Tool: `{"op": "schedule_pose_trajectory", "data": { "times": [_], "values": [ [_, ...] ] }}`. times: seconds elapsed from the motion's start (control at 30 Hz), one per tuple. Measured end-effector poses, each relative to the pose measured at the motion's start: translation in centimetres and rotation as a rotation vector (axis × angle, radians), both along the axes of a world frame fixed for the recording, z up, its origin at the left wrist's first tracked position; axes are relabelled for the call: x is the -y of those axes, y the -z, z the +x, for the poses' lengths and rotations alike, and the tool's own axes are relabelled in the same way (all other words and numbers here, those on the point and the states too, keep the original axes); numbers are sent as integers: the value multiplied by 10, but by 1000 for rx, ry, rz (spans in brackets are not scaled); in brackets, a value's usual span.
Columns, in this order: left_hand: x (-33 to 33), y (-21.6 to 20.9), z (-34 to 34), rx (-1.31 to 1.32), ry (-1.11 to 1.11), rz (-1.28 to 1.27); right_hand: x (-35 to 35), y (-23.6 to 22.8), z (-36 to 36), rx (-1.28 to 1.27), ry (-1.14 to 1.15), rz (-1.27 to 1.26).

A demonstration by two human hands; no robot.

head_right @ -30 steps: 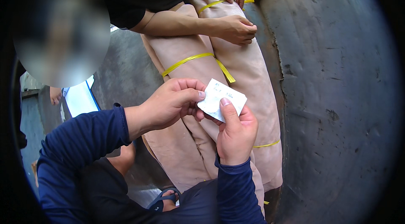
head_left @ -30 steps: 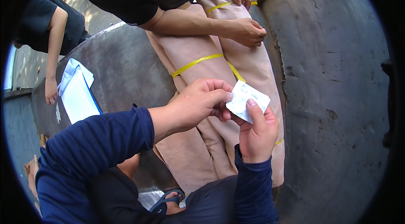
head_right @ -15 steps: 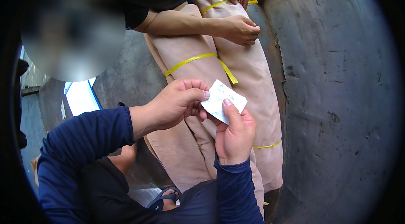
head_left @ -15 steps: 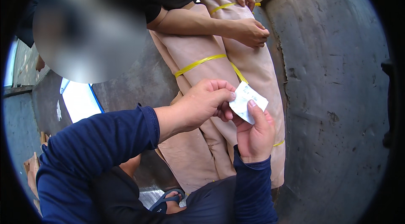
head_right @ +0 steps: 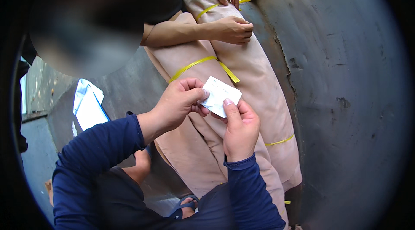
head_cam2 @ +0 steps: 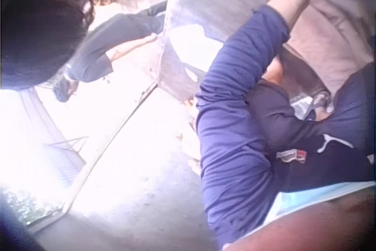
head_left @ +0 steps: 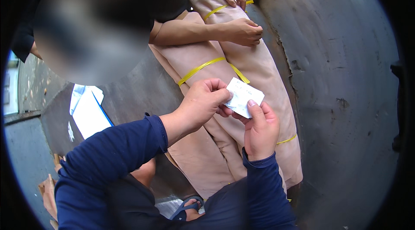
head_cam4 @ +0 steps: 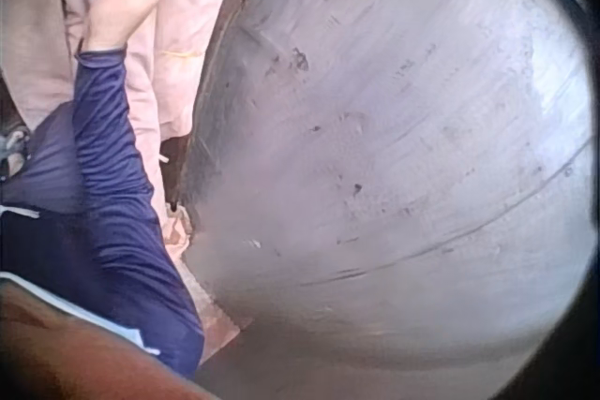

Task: The person handles small white paper labels and attaches them to large beige fabric bundles secured with yellow straps. They repeatedly pick up labels, position them on the bundles, and press them into place while other people stand nearby.

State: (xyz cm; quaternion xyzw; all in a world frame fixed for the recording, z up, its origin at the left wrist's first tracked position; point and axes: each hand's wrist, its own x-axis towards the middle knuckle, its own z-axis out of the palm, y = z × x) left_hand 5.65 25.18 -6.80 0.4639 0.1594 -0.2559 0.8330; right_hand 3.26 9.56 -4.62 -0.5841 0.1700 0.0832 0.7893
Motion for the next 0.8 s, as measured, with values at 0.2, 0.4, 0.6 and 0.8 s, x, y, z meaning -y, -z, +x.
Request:
{"op": "schedule_pose_trajectory", "data": {
  "times": [0.2, 0.4, 0.6, 0.8],
  "values": [
    [22, -23, -13, 69, -10, 73, 26, -6, -13, 50, -71, 130],
    [41, -22, -33, 46, 103, 134, 45, 25, -43, 18, -27, 241],
    [42, -12, -47, -20, 37, 141, 44, 40, -51, 57, -86, 183],
    [33, -7, -52, 58, 30, 168, 40, 36, -51, 23, -84, 130]
  ]
}}
